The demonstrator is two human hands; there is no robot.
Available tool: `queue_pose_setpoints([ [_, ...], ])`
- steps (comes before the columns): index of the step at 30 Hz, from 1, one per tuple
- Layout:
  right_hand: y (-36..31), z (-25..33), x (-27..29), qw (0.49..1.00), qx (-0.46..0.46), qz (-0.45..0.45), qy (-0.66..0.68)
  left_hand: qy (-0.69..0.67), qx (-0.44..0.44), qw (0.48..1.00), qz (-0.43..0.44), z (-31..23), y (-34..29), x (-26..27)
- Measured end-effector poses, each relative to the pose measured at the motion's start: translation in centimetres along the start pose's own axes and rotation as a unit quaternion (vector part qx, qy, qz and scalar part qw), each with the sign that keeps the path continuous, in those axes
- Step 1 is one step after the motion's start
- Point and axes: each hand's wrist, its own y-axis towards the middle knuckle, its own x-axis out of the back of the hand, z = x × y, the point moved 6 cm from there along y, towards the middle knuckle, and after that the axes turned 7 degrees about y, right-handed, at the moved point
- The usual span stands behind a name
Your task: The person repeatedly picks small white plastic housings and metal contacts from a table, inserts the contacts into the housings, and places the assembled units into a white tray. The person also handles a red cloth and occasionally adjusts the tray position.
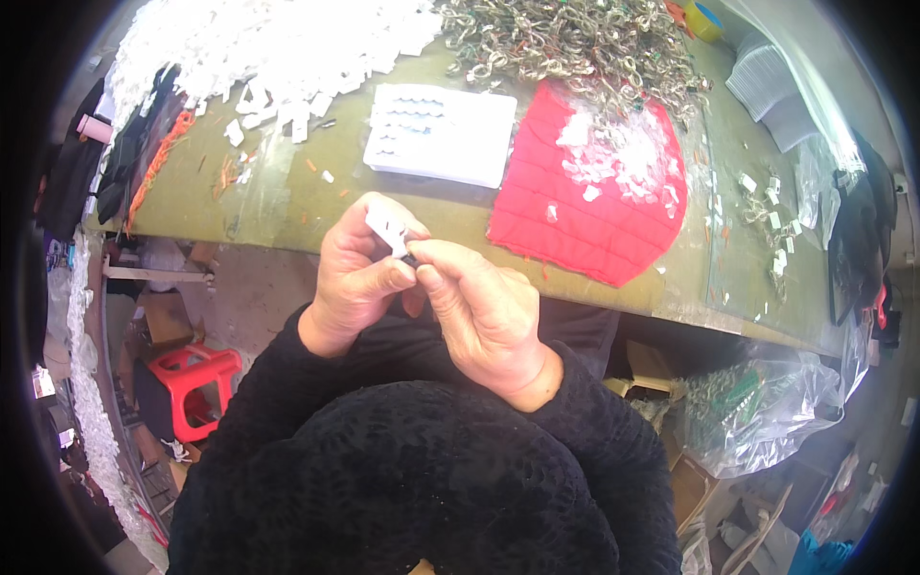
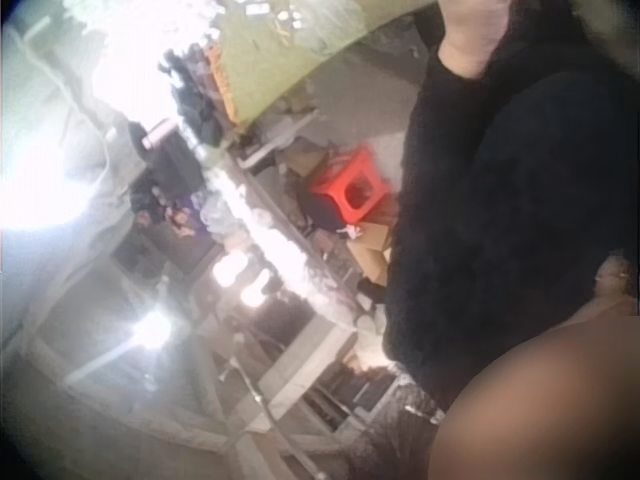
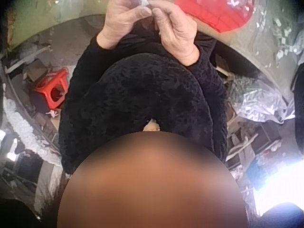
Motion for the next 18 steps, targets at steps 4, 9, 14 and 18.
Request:
queue_pose_setpoints([
  [4,0.2,-1.1,0.4,1.0,0.002,0.01,-0.02,-0.01,0.024,0.998,-0.064,0.6,0.0,0.2],
  [9,-0.5,-1.9,0.6,0.995,-0.041,-0.086,0.034,-0.1,0.036,0.99,-0.096,1.2,0.0,-0.6],
  [14,-0.2,-1.3,0.7,0.996,-0.009,-0.045,-0.075,-0.076,0.05,0.987,-0.132,1.5,-0.4,-0.7],
  [18,0.0,-1.0,1.2,0.986,0.017,-0.04,-0.162,0.096,0.002,0.982,-0.165,0.9,-0.8,-0.8],
])
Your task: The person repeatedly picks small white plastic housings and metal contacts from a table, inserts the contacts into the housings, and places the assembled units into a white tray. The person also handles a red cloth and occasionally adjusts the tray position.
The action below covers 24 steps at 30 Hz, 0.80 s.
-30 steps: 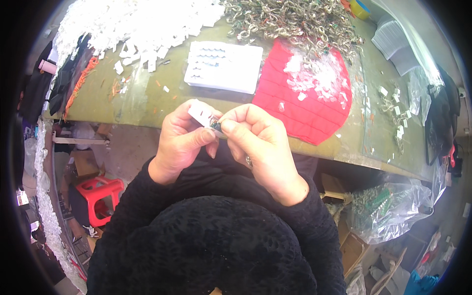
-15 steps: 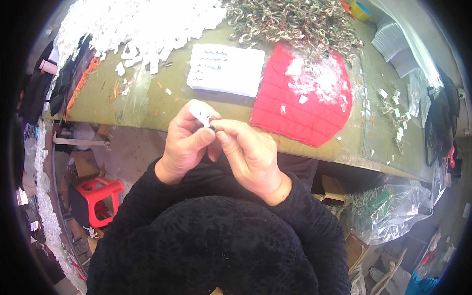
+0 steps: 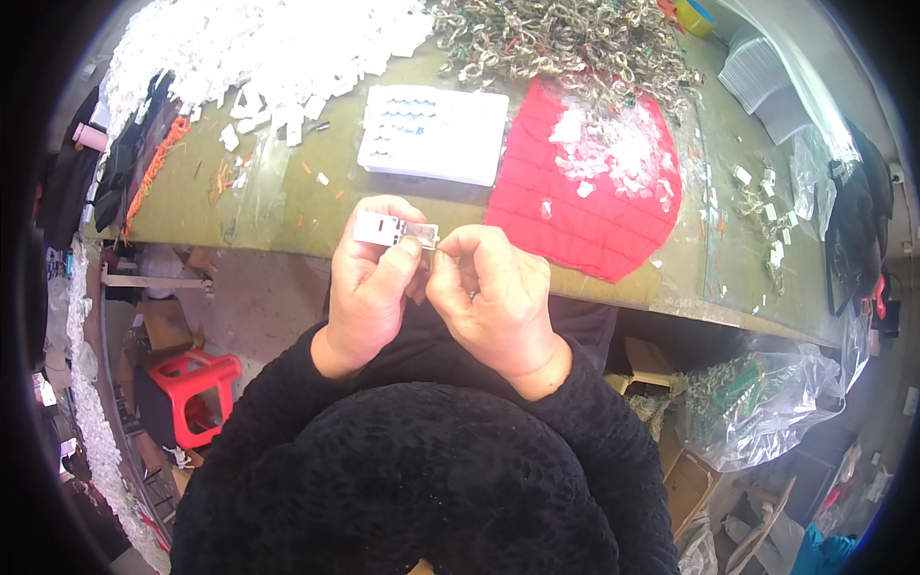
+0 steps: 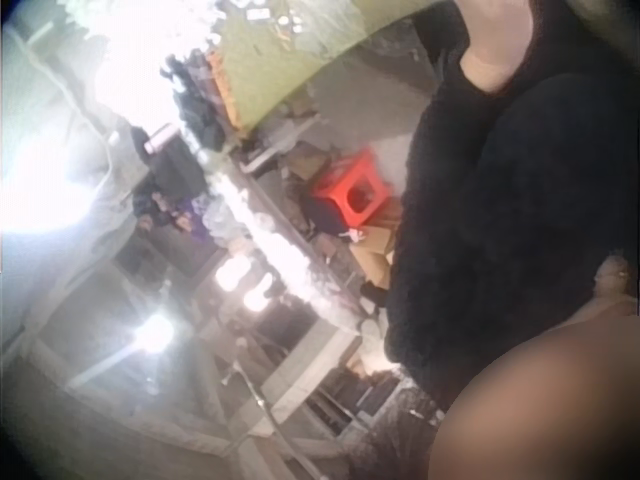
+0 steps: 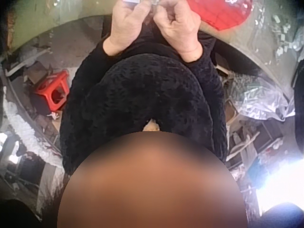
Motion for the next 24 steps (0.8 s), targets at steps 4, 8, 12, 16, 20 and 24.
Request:
queue_pose_setpoints([
  [4,0.0,-0.3,0.0,1.0,0.011,-0.007,0.016,0.093,-0.028,0.995,-0.003,-0.4,-0.1,0.0],
  [8,0.0,-0.8,-0.2,1.0,0.003,-0.004,-0.004,0.099,0.01,0.995,0.025,-0.4,-0.1,0.3],
  [12,-0.9,-1.9,-1.1,0.952,-0.168,0.025,0.253,-0.145,0.115,0.98,0.077,0.6,0.0,-0.1],
  [16,-1.8,-1.7,-2.0,0.902,-0.224,0.053,0.365,-0.255,0.176,0.945,0.109,1.5,-0.1,-0.4],
  [20,-1.6,-2.2,-0.4,0.964,-0.185,0.041,0.187,-0.221,0.136,0.961,0.093,1.2,0.1,1.0],
  [24,0.1,-2.7,3.1,0.989,-0.124,-0.019,0.081,-0.172,0.124,0.974,0.078,0.7,0.5,3.1],
])
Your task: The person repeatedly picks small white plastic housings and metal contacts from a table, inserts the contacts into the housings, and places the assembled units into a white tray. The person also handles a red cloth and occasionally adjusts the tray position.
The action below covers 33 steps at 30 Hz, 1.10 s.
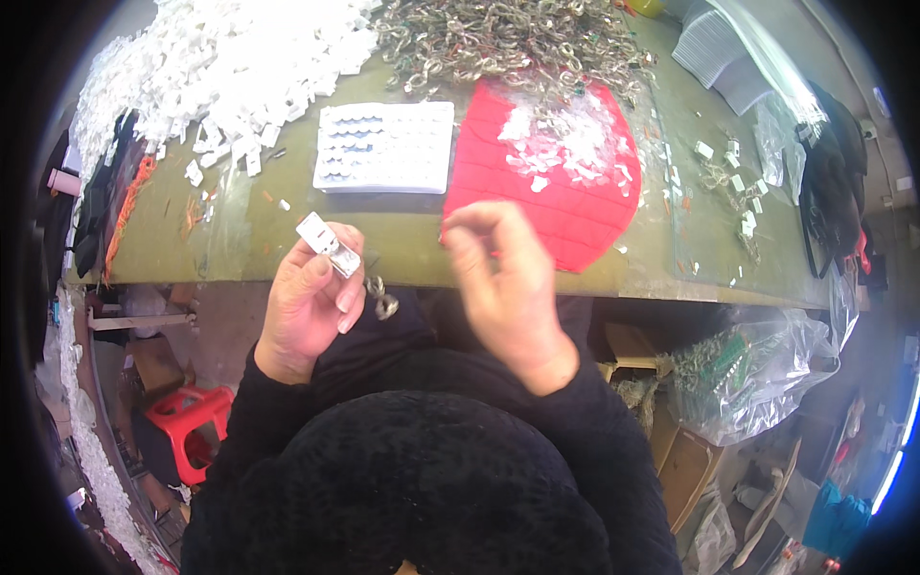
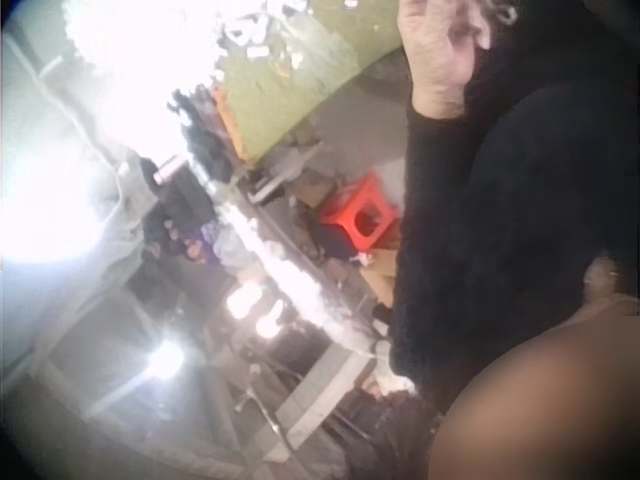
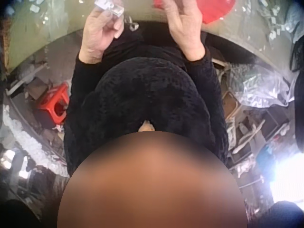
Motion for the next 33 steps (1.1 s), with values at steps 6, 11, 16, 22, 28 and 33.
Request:
queue_pose_setpoints([
  [6,6.3,0.8,0.4,0.985,0.07,0.041,-0.154,-0.055,0.03,0.995,0.072,0.4,0.8,0.8],
  [11,11.2,0.8,-4.4,0.953,0.169,0.13,-0.217,-0.092,0.032,0.993,0.064,0.4,1.4,2.1],
  [16,12.0,-0.6,-7.1,0.912,0.173,0.185,-0.323,-0.116,0.016,0.992,0.053,-0.1,2.0,3.1],
  [22,11.9,-0.8,-6.7,0.91,0.157,0.197,-0.329,-0.095,0.044,0.992,0.067,0.2,2.5,3.1],
  [28,15.0,-1.7,-3.6,0.976,-0.027,0.15,-0.157,-0.108,0.053,0.991,0.064,0.3,2.8,3.2],
  [33,13.9,-2.5,-4.6,0.964,-0.008,0.154,-0.217,-0.105,0.046,0.991,0.07,0.3,2.7,3.2],
])
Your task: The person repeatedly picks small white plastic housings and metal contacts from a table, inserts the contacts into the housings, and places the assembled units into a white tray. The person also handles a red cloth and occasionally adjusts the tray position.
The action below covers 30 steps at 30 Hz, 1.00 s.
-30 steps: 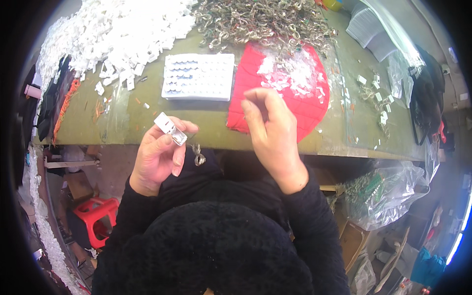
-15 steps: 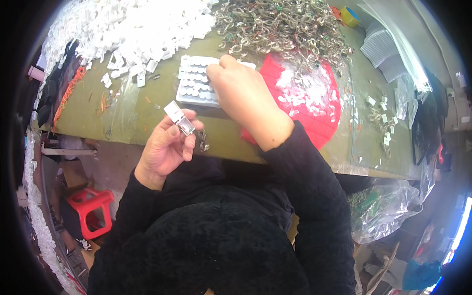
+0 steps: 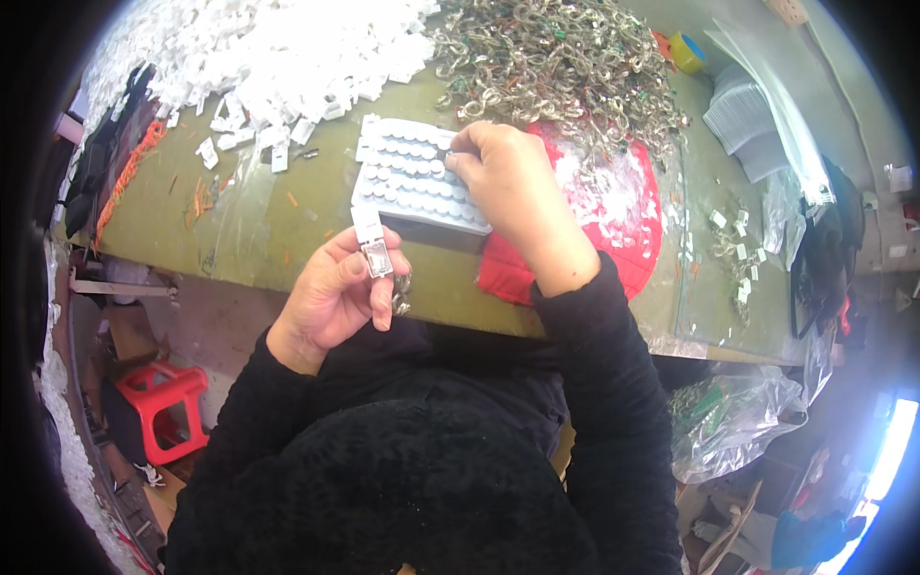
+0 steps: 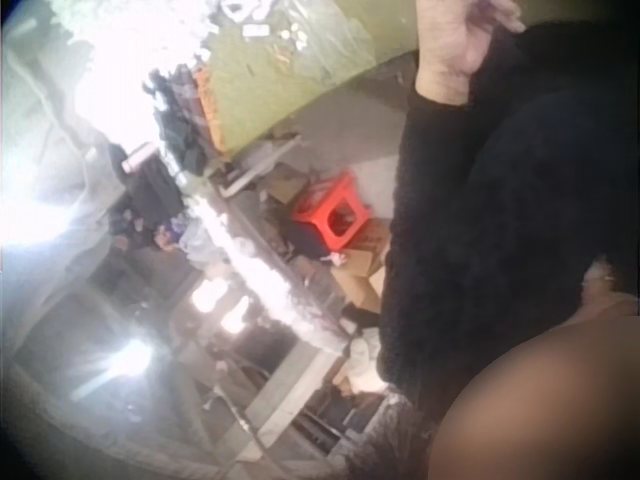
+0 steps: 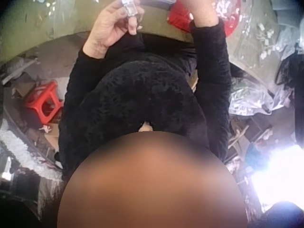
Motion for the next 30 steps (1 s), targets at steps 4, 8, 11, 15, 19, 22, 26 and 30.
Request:
queue_pose_setpoints([
  [4,-0.7,1.3,-0.4,0.993,0.084,-0.029,-0.076,0.002,-0.007,1.0,-0.012,0.0,0.0,0.1],
  [8,-1.0,1.8,-0.6,0.983,0.12,-0.032,-0.135,-0.02,-0.019,1.0,0.015,-0.1,0.0,-0.1],
  [11,-1.3,1.8,-1.1,0.968,0.127,-0.034,-0.213,-0.012,-0.021,1.0,0.003,-0.1,0.0,0.0],
  [15,-2.1,2.7,-0.8,0.98,0.124,-0.039,-0.151,0.0,-0.024,1.0,-0.014,0.0,-0.1,0.1],
  [19,-4.5,5.2,-0.4,0.989,0.146,-0.009,-0.004,-0.007,-0.033,0.999,-0.014,0.0,-0.1,-0.1],
  [22,-6.5,7.4,-1.3,0.972,0.235,0.01,0.021,-0.01,-0.042,0.999,-0.014,0.0,-0.1,-0.3],
  [26,-7.4,8.1,-2.8,0.946,0.317,0.028,-0.059,0.004,-0.042,0.998,-0.036,0.3,-0.1,-0.3],
  [30,-7.3,7.2,-2.3,0.957,0.288,0.028,0.003,0.0,-0.043,0.999,-0.023,0.4,-0.2,-0.5],
])
